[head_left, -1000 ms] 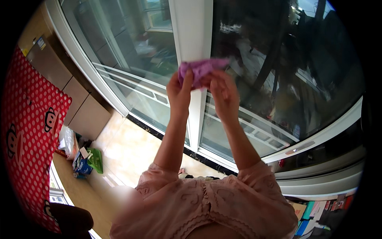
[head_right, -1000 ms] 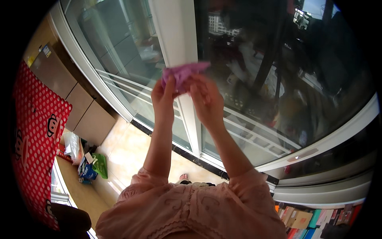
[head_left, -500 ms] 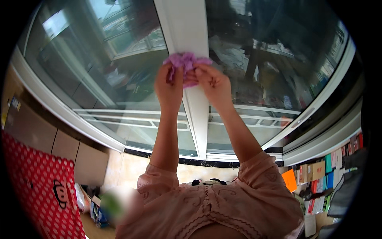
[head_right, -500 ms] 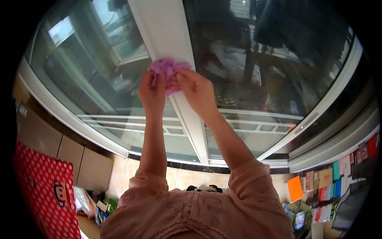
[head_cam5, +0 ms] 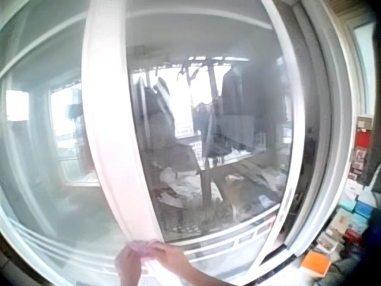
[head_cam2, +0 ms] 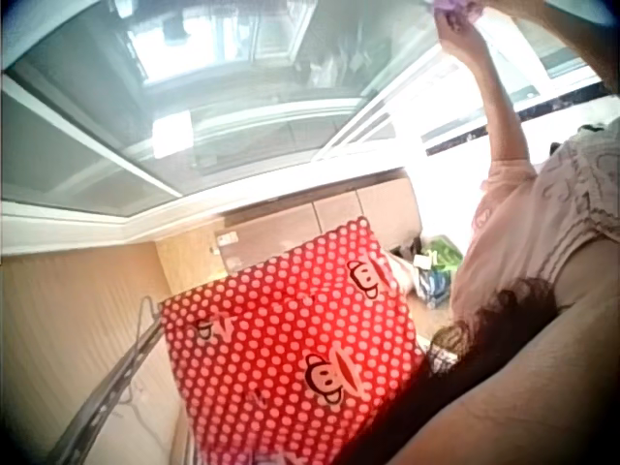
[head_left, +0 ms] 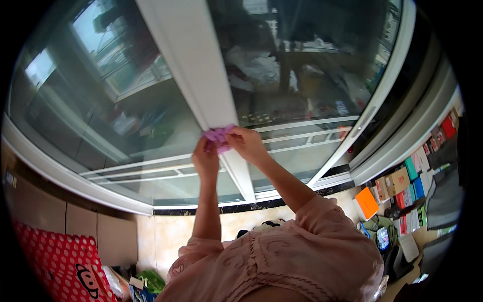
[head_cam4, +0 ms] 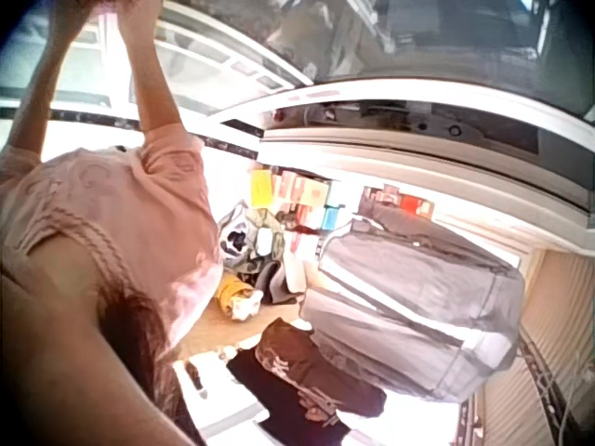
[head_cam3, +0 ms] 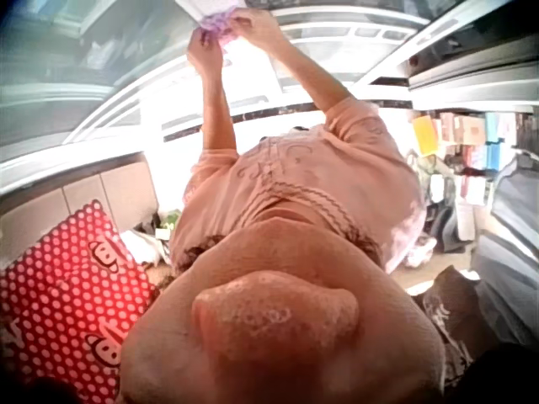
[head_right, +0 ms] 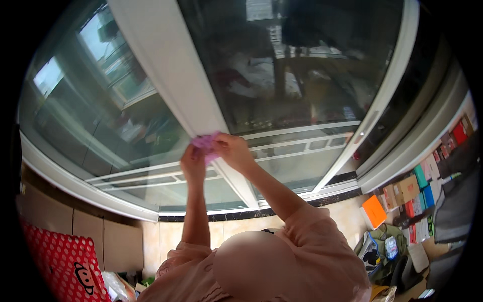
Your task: The person cleans a large glass window and the adjacent white window frame using a pink cloth. They wipe the glass surface in broad strokes and then clean the frame edges and the window sill area.
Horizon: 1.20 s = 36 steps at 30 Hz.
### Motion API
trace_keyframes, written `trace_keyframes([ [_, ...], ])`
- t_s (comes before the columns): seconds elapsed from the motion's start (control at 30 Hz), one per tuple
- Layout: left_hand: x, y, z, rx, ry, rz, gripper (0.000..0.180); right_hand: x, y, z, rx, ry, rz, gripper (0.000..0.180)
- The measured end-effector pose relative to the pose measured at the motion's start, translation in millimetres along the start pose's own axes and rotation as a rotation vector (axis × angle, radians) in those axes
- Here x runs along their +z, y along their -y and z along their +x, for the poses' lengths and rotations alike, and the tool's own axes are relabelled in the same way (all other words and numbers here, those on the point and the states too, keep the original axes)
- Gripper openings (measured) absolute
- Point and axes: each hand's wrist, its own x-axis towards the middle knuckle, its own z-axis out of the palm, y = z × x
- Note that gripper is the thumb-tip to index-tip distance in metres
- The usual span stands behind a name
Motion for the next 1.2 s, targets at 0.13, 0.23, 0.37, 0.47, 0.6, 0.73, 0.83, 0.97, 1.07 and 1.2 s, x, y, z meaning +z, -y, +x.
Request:
trace_keyframes([
  [0.13,-13.9,-72.4,48.9,0.287,-0.198,-0.115,0.023,-13.4,85.6,34.2,-0.338,-0.008,0.146,0.023],
  [0.23,-12.9,-109.2,83.7,0.284,-0.272,-0.218,0.025,-24.9,133.7,60.4,-0.457,0.017,0.271,0.026],
  [0.37,0.0,-106.7,92.7,0.250,-0.331,-0.167,0.023,-34.5,118.2,73.8,-0.383,0.138,0.413,0.027],
  [0.47,11.2,-84.2,77.7,0.261,-0.360,-0.202,0.020,-36.4,94.9,64.8,-0.265,0.209,0.627,0.026],
  [0.6,15.4,-54.7,49.6,0.106,-0.299,-0.217,0.015,-33.1,54.8,47.2,-0.115,0.205,0.666,0.022],
  [0.73,22.9,-14.0,18.8,0.041,-0.205,-0.253,0.015,-27.4,10.7,28.9,0.035,0.231,0.643,0.020],
  [0.83,29.0,5.2,-3.6,-0.022,-0.130,-0.324,0.017,-24.5,-9.9,13.0,0.156,0.230,0.626,0.018],
  [0.97,28.5,30.3,-25.0,-0.038,-0.058,-0.185,0.014,-21.3,-31.9,-6.3,0.159,0.223,0.508,0.017],
  [1.07,19.1,-5.9,-9.1,0.054,-0.144,-0.098,0.014,-21.1,1.9,0.5,-0.025,0.145,0.149,0.021],
  [1.2,1.9,-80.5,50.6,0.288,-0.284,-0.183,0.019,-27.5,85.7,35.8,-0.305,0.151,0.393,0.032],
])
